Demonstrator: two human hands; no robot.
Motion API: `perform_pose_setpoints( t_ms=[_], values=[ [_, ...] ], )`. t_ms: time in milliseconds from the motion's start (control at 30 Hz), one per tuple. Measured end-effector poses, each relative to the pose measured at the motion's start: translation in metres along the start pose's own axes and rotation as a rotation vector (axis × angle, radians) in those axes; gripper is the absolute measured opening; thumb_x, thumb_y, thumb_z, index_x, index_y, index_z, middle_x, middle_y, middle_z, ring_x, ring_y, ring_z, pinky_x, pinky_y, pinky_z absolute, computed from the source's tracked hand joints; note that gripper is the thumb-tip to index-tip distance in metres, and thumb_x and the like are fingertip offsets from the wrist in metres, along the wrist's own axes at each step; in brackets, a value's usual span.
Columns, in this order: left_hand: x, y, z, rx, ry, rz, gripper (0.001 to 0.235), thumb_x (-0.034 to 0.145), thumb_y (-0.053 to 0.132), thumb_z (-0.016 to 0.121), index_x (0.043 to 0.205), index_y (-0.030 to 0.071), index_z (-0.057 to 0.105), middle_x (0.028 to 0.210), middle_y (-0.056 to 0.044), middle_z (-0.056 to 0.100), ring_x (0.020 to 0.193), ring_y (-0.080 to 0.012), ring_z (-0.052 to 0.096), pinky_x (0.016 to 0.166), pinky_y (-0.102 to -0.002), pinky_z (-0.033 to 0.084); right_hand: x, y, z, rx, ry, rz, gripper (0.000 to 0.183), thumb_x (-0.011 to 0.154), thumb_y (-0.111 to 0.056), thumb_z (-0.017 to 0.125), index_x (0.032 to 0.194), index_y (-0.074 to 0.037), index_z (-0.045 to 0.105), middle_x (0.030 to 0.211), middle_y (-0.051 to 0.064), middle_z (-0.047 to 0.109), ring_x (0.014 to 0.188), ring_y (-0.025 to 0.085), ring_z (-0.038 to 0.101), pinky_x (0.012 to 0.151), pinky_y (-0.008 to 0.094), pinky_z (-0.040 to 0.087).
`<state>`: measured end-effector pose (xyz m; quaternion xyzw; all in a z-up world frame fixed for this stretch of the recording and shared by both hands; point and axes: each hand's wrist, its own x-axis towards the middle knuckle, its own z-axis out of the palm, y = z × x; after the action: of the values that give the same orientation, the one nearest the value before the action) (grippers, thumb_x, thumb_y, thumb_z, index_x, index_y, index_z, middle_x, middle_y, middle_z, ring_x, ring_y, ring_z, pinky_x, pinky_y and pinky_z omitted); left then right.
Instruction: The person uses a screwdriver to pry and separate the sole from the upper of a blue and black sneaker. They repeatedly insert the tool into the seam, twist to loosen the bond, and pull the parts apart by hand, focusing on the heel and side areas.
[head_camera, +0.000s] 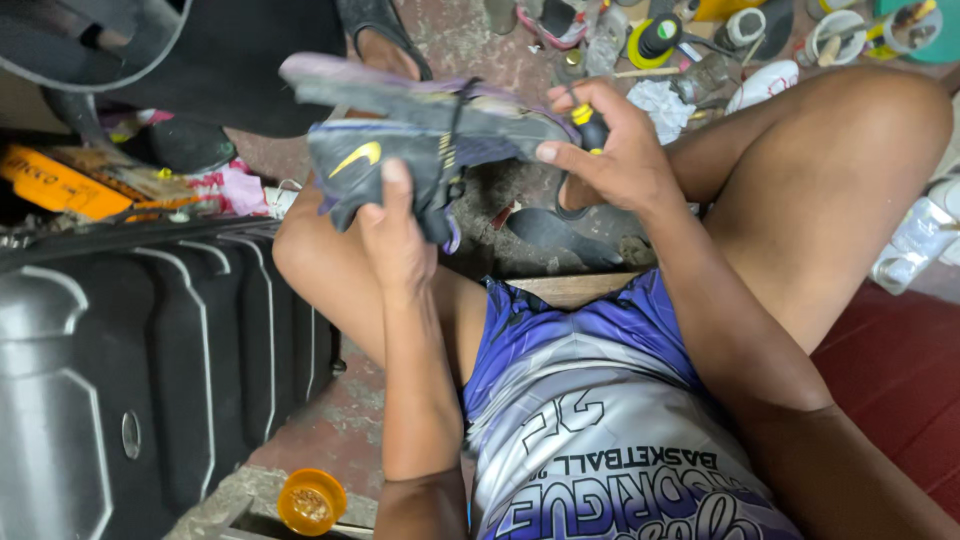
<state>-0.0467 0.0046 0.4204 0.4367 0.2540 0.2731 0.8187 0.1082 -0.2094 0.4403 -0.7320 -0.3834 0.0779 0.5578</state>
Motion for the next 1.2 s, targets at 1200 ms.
perform_pose_setpoints(
  t_ms=[1200],
  values=[
    [-0.076, 0.049, -0.052, 0.307, -0.179, -0.045, 0.056, 0.092, 0.028, 0.074, 0.135, -0.005, 0.058, 0.124, -0.011, 0.066, 0.115, -0.0215, 0.062, 0.103, -0.034, 0.049, 0.008, -0.053, 0.012, 0.180, -0.115, 0.505, 0.025, 0.101, -0.026, 0.064, 0.106, -0.003, 0.060, 0.072, 0.012, 0.061, 0.055, 0.031, 0.064, 0.059, 0.034, 0.059]
  ],
)
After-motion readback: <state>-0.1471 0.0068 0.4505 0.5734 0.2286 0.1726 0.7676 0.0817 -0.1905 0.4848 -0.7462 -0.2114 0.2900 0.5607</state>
